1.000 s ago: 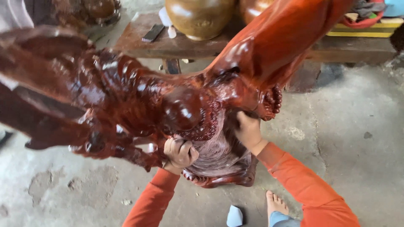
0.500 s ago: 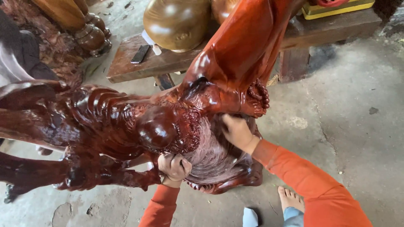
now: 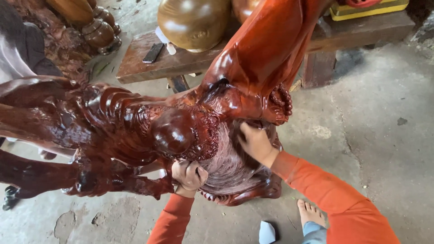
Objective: The person is manually sanding the surfaces and crevices of a large, polished wooden sculpture using a small piece of sandpaper.
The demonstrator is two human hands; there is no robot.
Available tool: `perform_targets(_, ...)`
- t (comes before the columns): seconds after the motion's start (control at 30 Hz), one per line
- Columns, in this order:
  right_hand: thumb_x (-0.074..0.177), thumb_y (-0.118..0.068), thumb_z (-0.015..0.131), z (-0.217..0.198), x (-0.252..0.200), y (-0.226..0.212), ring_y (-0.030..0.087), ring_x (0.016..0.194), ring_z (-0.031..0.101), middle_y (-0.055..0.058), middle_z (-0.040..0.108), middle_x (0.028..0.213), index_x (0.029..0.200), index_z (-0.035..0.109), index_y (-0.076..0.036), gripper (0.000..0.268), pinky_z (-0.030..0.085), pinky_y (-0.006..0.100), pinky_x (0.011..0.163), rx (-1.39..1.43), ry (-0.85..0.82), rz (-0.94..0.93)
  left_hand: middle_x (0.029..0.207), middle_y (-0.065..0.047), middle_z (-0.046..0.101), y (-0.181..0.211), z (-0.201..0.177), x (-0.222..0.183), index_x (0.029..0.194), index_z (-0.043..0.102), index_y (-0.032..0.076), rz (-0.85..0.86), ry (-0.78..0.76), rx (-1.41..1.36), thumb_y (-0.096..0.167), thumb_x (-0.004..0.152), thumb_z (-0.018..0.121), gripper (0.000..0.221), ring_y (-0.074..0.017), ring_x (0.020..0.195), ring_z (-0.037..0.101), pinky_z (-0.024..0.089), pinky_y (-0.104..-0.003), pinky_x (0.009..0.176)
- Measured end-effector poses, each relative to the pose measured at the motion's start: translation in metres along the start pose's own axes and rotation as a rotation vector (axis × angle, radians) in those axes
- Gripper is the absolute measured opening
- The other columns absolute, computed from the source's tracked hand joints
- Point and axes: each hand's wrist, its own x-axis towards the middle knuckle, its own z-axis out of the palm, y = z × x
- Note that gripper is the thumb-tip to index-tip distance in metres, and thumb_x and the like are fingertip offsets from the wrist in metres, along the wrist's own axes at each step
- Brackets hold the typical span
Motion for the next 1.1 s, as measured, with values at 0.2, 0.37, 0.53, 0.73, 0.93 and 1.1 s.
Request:
perform_targets(0.2,0.076,-0.013,0.076,-0.010,0.016,0.004,0.024,0.048,0.058,0.002,0.049,0.051,0.077,0.047,-0.016,0.030,0.047,0.028,0.049,0.006,-0.033,0.001,0.079,-0.005,0.046,0.000,0.003,0.001,0.089,0.059,0.018,0.005,0.012,-0.006,0.033,0.094,0.049,0.018,-0.0241,0.058,0.051,0.045,-0.040,0.058)
perform_targets(0.37,0.070,-0.014,0.082,0.018,-0.023,0.014,0.026,0.053,0.064,0.005,0.056,0.056,0.079,0.053,-0.015,0.030,0.051,0.036,0.050,-0.005,-0.057,-0.071,0.079,-0.004,0.045,0.000,0.001,0.005,0.088,0.059,0.018,0.001,0.007,-0.021,0.032,0.093,0.049,0.018,-0.0226,0.058,0.052,0.046,-0.038,0.057)
perform_targets(0.53,0.078,-0.020,0.076,0.021,-0.012,0.019,0.021,0.051,0.062,-0.001,0.052,0.054,0.079,0.052,-0.018,0.024,0.050,0.031,0.050,-0.055,-0.042,-0.109,0.081,-0.005,0.046,-0.001,0.001,-0.006,0.089,0.058,0.017,-0.001,-0.013,-0.012,0.032,0.095,0.050,0.018,-0.0249,0.062,0.053,0.047,-0.040,0.061)
perform_targets(0.73,0.088,-0.015,0.065,0.040,-0.031,0.025,0.022,0.052,0.060,0.000,0.050,0.058,0.081,0.053,-0.018,0.014,0.051,0.032,0.050,0.049,-0.056,-0.295,0.080,-0.003,0.043,0.003,-0.001,0.002,0.087,0.057,0.018,-0.021,-0.017,-0.033,0.033,0.094,0.049,0.018,-0.0215,0.059,0.051,0.046,-0.037,0.056)
perform_targets(0.93,0.079,-0.020,0.076,0.010,0.007,0.003,0.027,0.049,0.060,0.003,0.049,0.054,0.079,0.049,-0.017,0.027,0.050,0.035,0.050,0.061,-0.066,-0.062,0.080,-0.003,0.044,0.002,0.001,0.000,0.087,0.058,0.019,-0.016,-0.007,-0.027,0.033,0.094,0.050,0.018,-0.0216,0.059,0.051,0.046,-0.038,0.057)
perform_targets(1.1,0.074,-0.017,0.079,0.030,-0.013,0.008,0.030,0.051,0.063,0.005,0.055,0.054,0.080,0.049,-0.014,0.031,0.051,0.038,0.049,0.080,-0.077,-0.066,0.079,-0.003,0.042,0.001,0.001,0.000,0.086,0.056,0.020,-0.011,-0.013,-0.027,0.033,0.094,0.049,0.017,-0.0217,0.057,0.049,0.045,-0.038,0.056)
